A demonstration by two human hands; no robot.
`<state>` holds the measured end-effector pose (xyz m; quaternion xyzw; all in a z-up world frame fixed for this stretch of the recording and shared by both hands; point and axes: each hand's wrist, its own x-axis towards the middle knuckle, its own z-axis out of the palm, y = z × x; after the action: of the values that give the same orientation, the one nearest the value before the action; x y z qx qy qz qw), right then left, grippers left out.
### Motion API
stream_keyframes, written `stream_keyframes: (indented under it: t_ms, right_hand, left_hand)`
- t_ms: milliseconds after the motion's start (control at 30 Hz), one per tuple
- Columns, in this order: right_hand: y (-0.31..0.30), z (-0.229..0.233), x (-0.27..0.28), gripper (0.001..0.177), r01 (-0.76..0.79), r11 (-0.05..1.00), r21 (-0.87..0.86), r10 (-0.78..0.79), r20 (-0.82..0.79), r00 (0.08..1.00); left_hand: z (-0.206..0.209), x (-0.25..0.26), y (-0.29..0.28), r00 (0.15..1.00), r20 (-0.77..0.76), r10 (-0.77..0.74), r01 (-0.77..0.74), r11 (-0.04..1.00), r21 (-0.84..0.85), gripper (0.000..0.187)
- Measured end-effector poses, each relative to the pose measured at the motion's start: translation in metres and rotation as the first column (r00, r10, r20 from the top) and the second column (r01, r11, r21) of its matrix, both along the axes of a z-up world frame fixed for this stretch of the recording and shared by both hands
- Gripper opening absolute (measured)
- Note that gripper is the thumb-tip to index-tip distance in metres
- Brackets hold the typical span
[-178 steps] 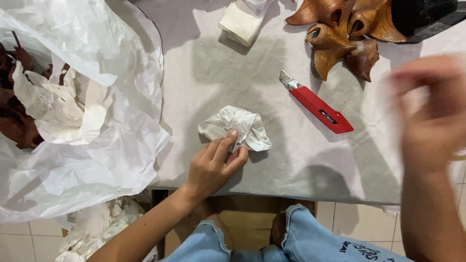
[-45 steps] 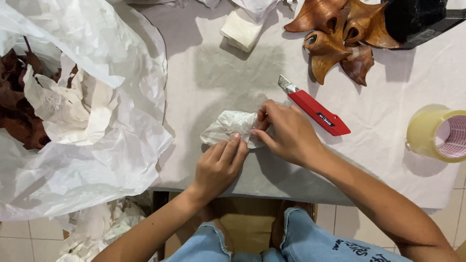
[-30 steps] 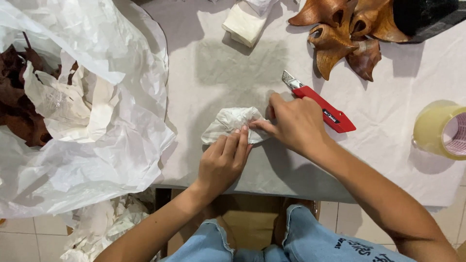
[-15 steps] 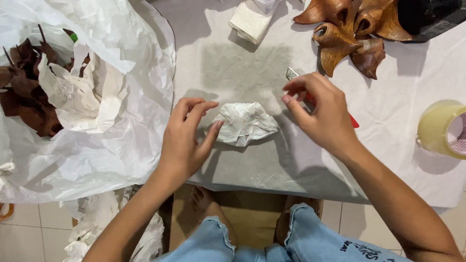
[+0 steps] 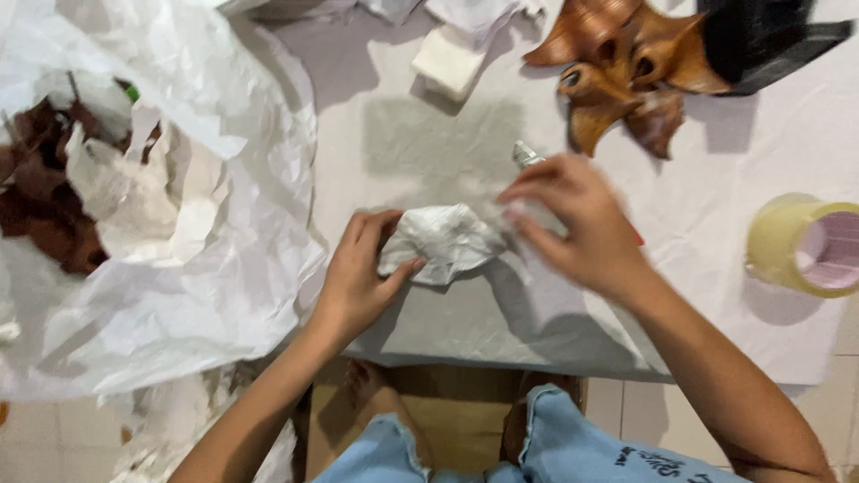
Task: Wrapping small brown decorative objects in white tissue paper and placing them into a box.
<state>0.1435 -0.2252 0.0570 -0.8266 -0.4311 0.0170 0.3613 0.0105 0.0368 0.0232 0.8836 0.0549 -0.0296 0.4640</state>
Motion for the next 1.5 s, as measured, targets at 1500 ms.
stream_keyframes:
  t_ms: [1500]
  right_hand:
    - [-0.217, -0.075, 0.105, 0.047, 0.895, 0.429, -0.122, -0.664, 0.629, 0.404]
  left_hand:
    - [-0.008, 0.001, -0.005, 0.987, 0.022, 0.159, -0.158, 0.987, -0.041, 0.05]
